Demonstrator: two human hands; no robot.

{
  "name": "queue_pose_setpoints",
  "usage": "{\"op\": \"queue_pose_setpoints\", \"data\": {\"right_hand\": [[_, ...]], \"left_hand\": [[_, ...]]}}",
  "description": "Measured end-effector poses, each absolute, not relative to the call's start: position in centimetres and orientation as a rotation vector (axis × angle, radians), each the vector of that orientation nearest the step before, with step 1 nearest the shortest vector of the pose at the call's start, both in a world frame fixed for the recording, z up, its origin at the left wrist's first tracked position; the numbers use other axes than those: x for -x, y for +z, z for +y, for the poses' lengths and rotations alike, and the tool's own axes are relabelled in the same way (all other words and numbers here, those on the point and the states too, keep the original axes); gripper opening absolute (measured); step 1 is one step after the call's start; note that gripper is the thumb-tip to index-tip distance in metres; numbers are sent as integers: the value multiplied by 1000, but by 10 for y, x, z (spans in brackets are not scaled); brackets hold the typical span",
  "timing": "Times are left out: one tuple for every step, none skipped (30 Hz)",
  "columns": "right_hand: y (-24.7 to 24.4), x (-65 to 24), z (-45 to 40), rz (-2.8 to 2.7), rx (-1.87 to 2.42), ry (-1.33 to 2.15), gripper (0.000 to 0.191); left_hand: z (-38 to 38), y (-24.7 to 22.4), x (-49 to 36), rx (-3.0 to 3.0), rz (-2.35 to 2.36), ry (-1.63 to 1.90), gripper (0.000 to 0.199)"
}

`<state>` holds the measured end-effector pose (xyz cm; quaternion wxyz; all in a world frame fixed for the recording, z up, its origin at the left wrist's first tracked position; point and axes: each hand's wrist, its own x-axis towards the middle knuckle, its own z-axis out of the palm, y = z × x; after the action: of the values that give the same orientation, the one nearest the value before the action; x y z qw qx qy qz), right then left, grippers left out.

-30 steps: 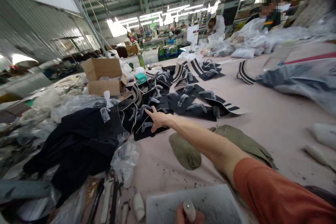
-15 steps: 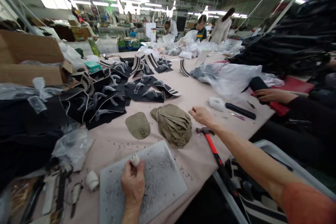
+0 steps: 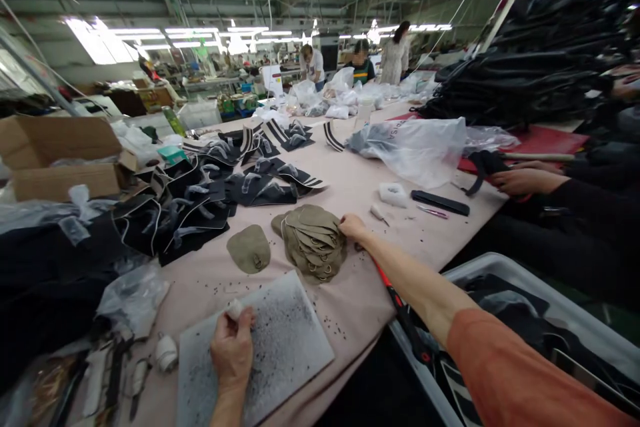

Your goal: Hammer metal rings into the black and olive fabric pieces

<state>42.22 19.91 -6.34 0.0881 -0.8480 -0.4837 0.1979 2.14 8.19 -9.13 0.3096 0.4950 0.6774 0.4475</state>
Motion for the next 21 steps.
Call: {"op": "queue_pose_setpoints", "data": {"right_hand": [[-64, -423, 202, -1459, 2533, 606, 33], [-65, -423, 203, -1485, 2541, 622, 34], [-65, -424, 203, -1519, 2548, 640, 34], [-64, -424, 202, -1560, 2552, 656, 34], [-64, -424, 201, -1609, 2553, 669, 34], [-63, -424, 199, -1666, 2546, 671, 35], [-63, -424, 197, -1729, 2531, 656, 35], [-64, -423, 195, -1794, 2512, 632, 35], [-65, -421, 193, -1857, 2492, 600, 34], [-66, -420, 189, -1915, 2474, 563, 33], [-67, -418, 186, -1967, 2459, 521, 32], [-67, -416, 181, -2011, 2449, 476, 31], [-67, -414, 177, -2048, 2442, 427, 31], [-66, -412, 174, -2079, 2435, 380, 31], [-63, -410, 171, -2102, 2430, 332, 31], [-59, -408, 169, -2116, 2427, 286, 32], [-53, -405, 168, -2121, 2429, 245, 33], [-45, -401, 167, -2123, 2422, 189, 34], [-34, -395, 167, -2127, 2399, 108, 35], [-22, -388, 168, -2138, 2355, 8, 36], [-8, -378, 167, -2155, 2293, -101, 35]], "left_hand": [[81, -90, -23, -1297, 1797, 1187, 50], [80, -88, -24, -1288, 1799, 1194, 50], [78, -86, -26, -1282, 1798, 1203, 49], [76, -84, -28, -1283, 1794, 1212, 48], [75, -82, -29, -1291, 1785, 1217, 46], [73, -81, -30, -1301, 1777, 1221, 44], [72, -80, -32, -1313, 1771, 1223, 42], [71, -80, -32, -1318, 1767, 1226, 41], [71, -80, -33, -1315, 1762, 1232, 40], [70, -81, -33, -1307, 1754, 1242, 39], [70, -81, -34, -1298, 1747, 1254, 38], [69, -82, -34, -1292, 1740, 1264, 37], [69, -82, -35, -1289, 1735, 1271, 36], [68, -83, -35, -1289, 1733, 1275, 35], [68, -83, -35, -1290, 1731, 1276, 34], [68, -83, -36, -1289, 1728, 1275, 33], [68, -84, -36, -1285, 1725, 1276, 33], [68, -85, -36, -1278, 1723, 1279, 33], [68, -86, -35, -1273, 1720, 1281, 33], [69, -88, -35, -1267, 1716, 1285, 33], [69, -90, -35, -1262, 1711, 1289, 34]]}}
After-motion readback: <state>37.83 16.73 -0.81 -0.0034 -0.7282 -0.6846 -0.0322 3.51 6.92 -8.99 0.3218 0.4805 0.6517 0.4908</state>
